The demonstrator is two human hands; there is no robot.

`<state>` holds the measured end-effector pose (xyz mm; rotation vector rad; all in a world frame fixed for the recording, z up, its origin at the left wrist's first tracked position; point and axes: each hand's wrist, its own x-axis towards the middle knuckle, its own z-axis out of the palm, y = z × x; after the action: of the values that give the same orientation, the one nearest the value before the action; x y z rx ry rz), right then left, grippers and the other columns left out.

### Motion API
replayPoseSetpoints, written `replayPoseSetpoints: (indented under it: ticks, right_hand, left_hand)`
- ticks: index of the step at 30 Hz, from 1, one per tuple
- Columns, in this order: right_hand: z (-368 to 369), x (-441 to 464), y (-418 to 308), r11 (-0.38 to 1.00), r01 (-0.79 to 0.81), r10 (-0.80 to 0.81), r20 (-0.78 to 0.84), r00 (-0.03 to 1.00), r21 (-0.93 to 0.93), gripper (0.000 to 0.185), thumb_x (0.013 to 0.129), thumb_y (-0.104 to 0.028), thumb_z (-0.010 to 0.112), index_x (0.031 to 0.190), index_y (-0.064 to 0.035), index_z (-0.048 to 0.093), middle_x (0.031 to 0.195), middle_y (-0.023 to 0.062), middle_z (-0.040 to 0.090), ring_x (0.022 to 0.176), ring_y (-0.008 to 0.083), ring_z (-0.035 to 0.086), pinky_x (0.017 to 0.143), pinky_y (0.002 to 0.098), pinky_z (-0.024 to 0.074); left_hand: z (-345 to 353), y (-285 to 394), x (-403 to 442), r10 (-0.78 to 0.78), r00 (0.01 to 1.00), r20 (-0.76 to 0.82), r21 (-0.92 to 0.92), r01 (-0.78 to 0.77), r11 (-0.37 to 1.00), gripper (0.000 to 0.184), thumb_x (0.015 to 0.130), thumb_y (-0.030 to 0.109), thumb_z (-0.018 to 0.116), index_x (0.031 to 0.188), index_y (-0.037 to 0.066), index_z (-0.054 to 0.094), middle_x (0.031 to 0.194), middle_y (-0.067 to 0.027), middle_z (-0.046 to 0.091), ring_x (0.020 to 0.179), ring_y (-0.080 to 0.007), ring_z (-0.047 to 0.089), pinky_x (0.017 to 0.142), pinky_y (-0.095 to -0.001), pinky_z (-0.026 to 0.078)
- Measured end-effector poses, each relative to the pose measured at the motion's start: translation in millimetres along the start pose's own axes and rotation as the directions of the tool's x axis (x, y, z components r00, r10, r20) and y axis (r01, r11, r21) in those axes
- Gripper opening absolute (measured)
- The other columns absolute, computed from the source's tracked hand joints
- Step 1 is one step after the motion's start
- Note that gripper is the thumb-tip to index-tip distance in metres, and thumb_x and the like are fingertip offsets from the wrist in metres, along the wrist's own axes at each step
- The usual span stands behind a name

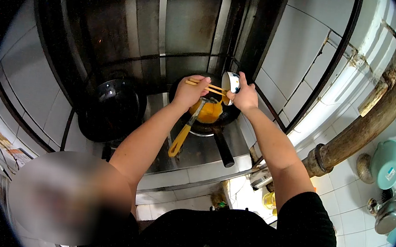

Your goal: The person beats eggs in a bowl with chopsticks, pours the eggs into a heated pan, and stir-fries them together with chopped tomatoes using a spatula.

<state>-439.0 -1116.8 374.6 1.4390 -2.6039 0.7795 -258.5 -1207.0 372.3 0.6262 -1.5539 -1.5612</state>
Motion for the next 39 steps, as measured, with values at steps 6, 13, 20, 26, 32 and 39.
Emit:
replayPoseSetpoints:
  ticks: [6, 13, 20, 26, 32, 39]
  right_hand:
    - [2, -2, 0, 0.99, 0.129, -0.13, -0.02, 0.991, -0.052, 0.093, 0.067, -0.033, 0.071, 0.143, -0.0258, 0.018, 0.115, 0.0271, 0.044, 0.09, 0.0415, 0.059, 0.078, 0.0431, 0.0506]
    - [-4, -8, 5, 0.943, 0.329, -0.332, -0.062, 0.941, -0.057, 0.084, 0.067, -0.024, 0.072, 0.137, -0.0271, 0.025, 0.105, 0.0222, 0.046, 0.088, 0.0419, 0.057, 0.075, 0.043, 0.0503]
    - [-13, -9, 3, 0.931, 0.359, -0.364, -0.068, 0.929, -0.072, 0.081, 0.069, -0.029, 0.069, 0.137, -0.0274, 0.025, 0.106, 0.0225, 0.046, 0.086, 0.0421, 0.058, 0.076, 0.0435, 0.0506]
    - [-27, -3, 6, 0.926, 0.376, -0.377, -0.101, 0.921, -0.027, 0.078, 0.069, -0.033, 0.069, 0.137, -0.0266, 0.031, 0.106, 0.0231, 0.047, 0.089, 0.0421, 0.057, 0.079, 0.0434, 0.0495]
    - [-38, 9, 3, 0.895, 0.442, -0.445, -0.077, 0.892, -0.056, 0.076, 0.07, -0.037, 0.068, 0.136, -0.0302, 0.032, 0.105, 0.0243, 0.048, 0.088, 0.0423, 0.058, 0.079, 0.0433, 0.05]
    - [-52, 25, -13, 0.873, 0.48, -0.481, 0.008, 0.877, -0.086, 0.075, 0.069, -0.036, 0.068, 0.135, -0.0292, 0.035, 0.108, 0.0263, 0.048, 0.093, 0.0415, 0.058, 0.083, 0.0432, 0.0487]
  left_hand:
    - [-2, -5, -4, 0.009, 0.999, -0.031, -0.045, -0.01, 0.999, 0.028, 0.084, 0.023, 0.066, 0.094, -0.003, 0.062, 0.086, -0.0075, 0.064, 0.07, -0.0127, 0.063, 0.064, -0.0222, 0.055]
    - [-7, -7, -8, 0.112, 0.987, -0.113, -0.048, -0.118, 0.992, 0.023, 0.084, 0.018, 0.066, 0.091, -0.003, 0.062, 0.081, -0.0068, 0.063, 0.068, -0.0132, 0.064, 0.062, -0.0206, 0.054]
    - [-3, -9, -20, 0.213, 0.962, -0.169, 0.041, -0.209, 0.977, 0.022, 0.085, 0.019, 0.065, 0.093, -0.002, 0.063, 0.08, -0.0073, 0.065, 0.068, -0.0126, 0.064, 0.062, -0.0219, 0.052]
    - [18, -14, -67, 0.563, 0.821, -0.097, 0.348, -0.502, 0.792, 0.015, 0.082, 0.011, 0.064, 0.094, 0.002, 0.066, 0.086, -0.0105, 0.062, 0.078, -0.0186, 0.061, 0.071, -0.0263, 0.047]
    - [40, -24, -95, 0.733, 0.654, 0.188, 0.417, -0.729, 0.543, 0.02, 0.083, 0.008, 0.062, 0.102, 0.003, 0.063, 0.095, -0.0114, 0.059, 0.085, -0.0238, 0.059, 0.074, -0.0287, 0.047]
    - [29, -46, -93, 0.555, 0.713, 0.429, 0.629, -0.677, 0.383, 0.021, 0.088, 0.015, 0.055, 0.107, 0.007, 0.059, 0.102, -0.0078, 0.054, 0.086, -0.0235, 0.059, 0.074, -0.0311, 0.049]
